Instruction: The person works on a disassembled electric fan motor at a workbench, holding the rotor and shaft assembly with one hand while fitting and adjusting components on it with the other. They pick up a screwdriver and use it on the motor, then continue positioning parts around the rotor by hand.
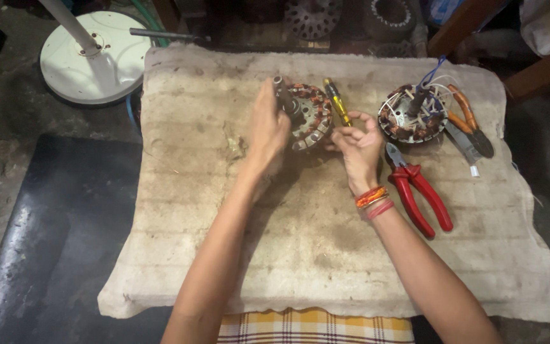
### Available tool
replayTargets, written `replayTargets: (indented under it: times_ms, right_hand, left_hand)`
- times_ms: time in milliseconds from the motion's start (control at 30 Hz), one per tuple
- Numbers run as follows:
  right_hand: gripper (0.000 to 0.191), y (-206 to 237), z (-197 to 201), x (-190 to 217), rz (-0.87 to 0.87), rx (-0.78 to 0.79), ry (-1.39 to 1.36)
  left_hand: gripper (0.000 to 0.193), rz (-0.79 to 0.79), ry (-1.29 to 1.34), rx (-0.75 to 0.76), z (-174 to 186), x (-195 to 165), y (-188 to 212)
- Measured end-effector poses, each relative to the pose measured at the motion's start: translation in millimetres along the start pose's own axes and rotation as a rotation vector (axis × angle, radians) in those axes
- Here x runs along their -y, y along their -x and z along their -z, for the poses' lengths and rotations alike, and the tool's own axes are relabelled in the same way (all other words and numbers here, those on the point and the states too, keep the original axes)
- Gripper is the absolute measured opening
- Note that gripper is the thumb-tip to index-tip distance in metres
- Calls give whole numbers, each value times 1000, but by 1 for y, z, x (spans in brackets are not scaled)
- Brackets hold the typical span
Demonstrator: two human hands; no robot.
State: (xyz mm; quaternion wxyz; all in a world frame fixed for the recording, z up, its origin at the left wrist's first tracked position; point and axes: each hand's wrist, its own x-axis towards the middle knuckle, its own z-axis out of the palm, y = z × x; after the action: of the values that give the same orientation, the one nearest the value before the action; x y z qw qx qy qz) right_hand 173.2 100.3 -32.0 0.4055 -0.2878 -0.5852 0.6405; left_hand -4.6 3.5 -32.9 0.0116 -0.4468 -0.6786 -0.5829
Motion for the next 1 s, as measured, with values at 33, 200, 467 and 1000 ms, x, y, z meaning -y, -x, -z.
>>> replayTargets:
  times_ms: [33,200,467,1000]
  right_hand:
    - [49,2,-2,3,102,-30,133]
    - [48,23,-13,20,778,61,680]
    - [57,32,-35,34,834,145,932]
    - [63,39,-48,27,944,116,988]
  left_hand:
    - [68,54,12,36,0,6,0]
    - [81,74,113,131,5,17,-8]
    - [112,335,253,663,46,-20,-15]
    - [137,166,513,730,64,-8,-17]
